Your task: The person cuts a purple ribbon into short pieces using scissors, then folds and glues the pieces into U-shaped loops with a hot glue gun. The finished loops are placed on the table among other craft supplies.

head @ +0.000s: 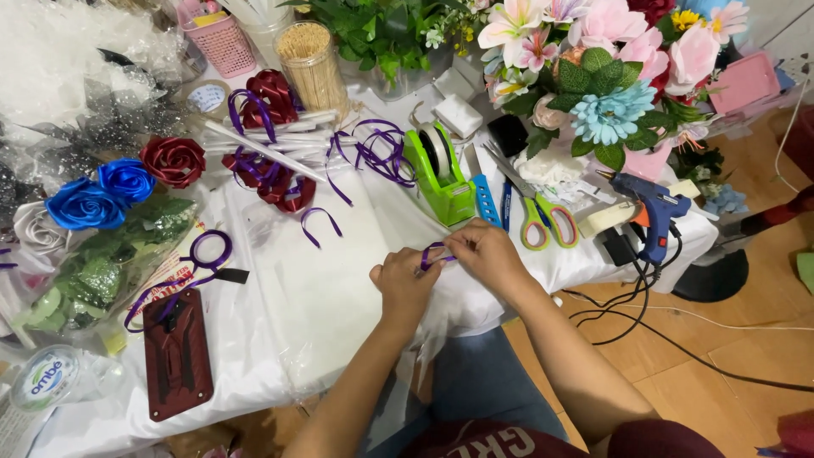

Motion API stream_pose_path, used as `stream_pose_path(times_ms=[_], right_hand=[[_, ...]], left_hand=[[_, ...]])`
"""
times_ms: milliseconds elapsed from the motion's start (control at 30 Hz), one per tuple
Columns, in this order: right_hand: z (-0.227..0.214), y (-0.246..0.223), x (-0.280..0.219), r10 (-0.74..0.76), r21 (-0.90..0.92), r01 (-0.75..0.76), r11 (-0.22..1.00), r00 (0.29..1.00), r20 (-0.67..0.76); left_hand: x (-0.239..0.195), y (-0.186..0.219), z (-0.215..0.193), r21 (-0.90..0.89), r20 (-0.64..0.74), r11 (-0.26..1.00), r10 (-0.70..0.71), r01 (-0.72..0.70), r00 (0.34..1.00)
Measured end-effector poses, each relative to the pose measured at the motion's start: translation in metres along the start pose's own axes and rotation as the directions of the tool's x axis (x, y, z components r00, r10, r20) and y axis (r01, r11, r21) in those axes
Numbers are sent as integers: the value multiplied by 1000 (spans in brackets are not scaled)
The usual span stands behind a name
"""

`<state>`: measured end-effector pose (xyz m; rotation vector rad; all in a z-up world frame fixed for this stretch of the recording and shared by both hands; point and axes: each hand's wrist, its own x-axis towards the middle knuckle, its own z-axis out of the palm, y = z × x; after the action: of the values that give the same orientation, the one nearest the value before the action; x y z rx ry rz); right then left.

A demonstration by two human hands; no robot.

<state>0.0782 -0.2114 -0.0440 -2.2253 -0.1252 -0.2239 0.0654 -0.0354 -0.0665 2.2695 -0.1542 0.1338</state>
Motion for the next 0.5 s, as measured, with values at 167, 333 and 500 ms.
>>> stream_pose_path(times_ms=[167, 333, 500], right_hand=[[3, 24, 17, 73, -9, -73, 997, 988, 137], [-3, 14, 29, 125, -20, -124, 992, 959, 256], [-4, 22, 39, 162, -102, -136, 986, 930, 331]], left_hand=[[1, -5, 1, 0, 63, 1000, -18, 18, 998], [4, -3, -4, -1, 130, 999, -39, 39, 991], [8, -12, 2, 49, 177, 999, -21, 13, 984]])
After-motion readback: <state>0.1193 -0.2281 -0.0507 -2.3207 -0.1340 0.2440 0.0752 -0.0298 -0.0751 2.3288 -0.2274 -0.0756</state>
